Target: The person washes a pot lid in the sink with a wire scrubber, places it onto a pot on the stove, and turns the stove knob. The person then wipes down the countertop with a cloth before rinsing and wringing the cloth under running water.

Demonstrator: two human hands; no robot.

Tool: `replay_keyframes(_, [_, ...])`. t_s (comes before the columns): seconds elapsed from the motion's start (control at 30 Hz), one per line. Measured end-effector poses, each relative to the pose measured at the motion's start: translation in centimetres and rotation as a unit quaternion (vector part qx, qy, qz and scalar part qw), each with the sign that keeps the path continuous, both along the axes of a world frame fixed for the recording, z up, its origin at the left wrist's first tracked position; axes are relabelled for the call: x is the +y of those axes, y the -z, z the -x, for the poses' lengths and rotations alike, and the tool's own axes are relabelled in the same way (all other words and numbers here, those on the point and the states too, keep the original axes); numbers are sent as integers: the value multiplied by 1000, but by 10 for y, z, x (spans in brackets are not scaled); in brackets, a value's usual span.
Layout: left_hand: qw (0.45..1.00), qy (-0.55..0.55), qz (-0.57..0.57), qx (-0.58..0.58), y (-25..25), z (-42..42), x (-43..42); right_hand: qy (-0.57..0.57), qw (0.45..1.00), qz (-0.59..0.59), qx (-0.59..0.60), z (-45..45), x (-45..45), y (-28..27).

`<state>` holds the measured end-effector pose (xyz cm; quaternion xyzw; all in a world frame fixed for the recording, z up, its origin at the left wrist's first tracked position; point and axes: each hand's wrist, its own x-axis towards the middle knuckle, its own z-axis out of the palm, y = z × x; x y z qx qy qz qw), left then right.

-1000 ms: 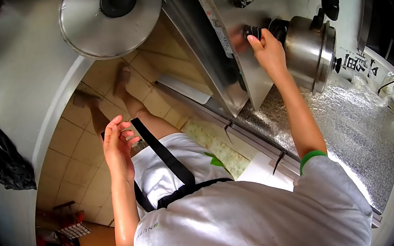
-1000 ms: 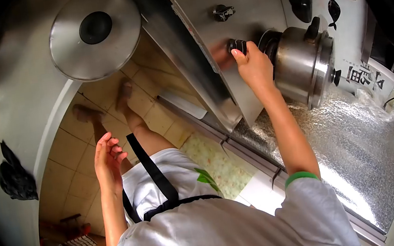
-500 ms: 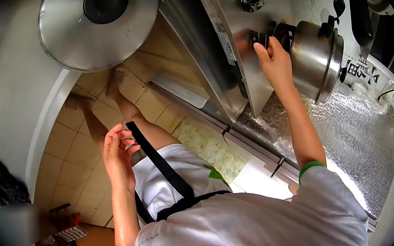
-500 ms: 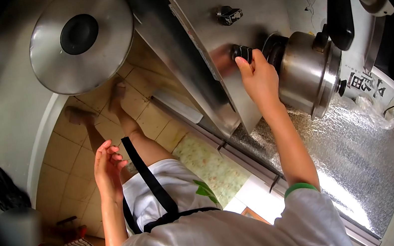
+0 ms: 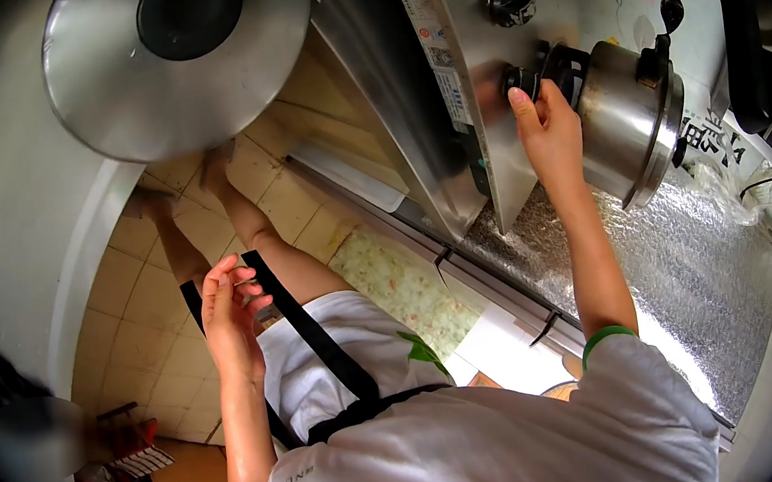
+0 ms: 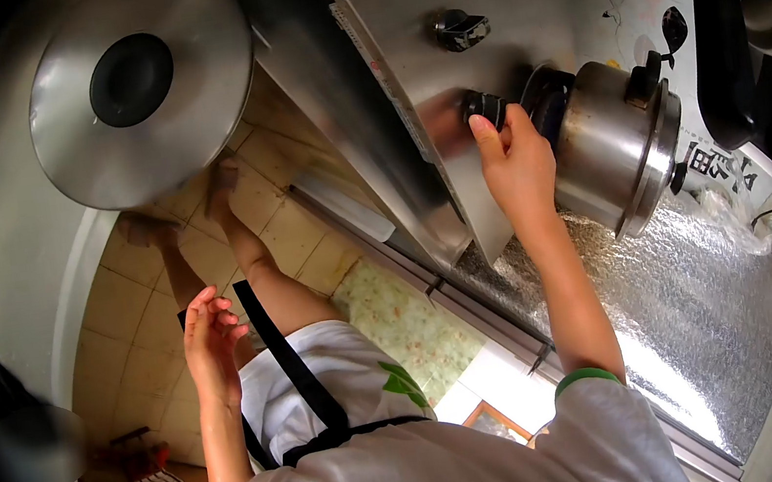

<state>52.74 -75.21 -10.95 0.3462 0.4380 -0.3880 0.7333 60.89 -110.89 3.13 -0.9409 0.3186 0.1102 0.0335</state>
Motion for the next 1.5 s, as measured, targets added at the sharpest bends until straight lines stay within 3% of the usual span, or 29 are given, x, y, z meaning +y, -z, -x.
replay_keyframes(0.8, [999, 0, -41, -11, -4, 9, 13, 7, 1000, 15, 3, 7, 2, 0])
replay_keyframes(0.87, [998, -15, -54, -22, -8, 15, 24, 112, 982, -86, -128, 27, 13, 4])
replay_keyframes(0.9, [997, -25, -61, -30, -10, 19, 31, 109, 981, -92, -128, 36, 25, 5])
replay_keyframes(0.97, [996, -42, -67, -31, -10, 31, 43, 200, 928, -203, -241, 59, 61, 9])
replay_keyframes(1.03, [992, -52, -106, -32, -10, 43, 51, 128, 920, -294, -224, 89, 98, 23])
replay_keyframes(1.1, [990, -69, -112, -41, -13, 55, 57, 72, 943, -307, -105, 107, 137, 28])
replay_keyframes(1.23, [980, -147, -127, -45, -21, 83, 58, 19, 911, -408, -53, 112, 156, 35])
replay_keyframes(1.3, [973, -191, -116, -48, -24, 98, 54, -66, 921, -343, -171, 99, 131, 42])
replay_keyframes(1.33, [971, -203, -119, -39, -26, 105, 52, -8, 912, -339, -232, 86, 122, 32])
replay_keyframes(1.37, [969, -213, -117, -42, -25, 113, 52, -26, 929, -248, -274, 75, 97, 32])
replay_keyframes(1.43, [973, -200, -110, -29, -16, 122, 49, -20, 908, -162, -387, 51, 40, 42])
replay_keyframes(1.5, [975, -191, -106, -31, -18, 129, 51, 40, 887, -148, -436, 33, 15, 44])
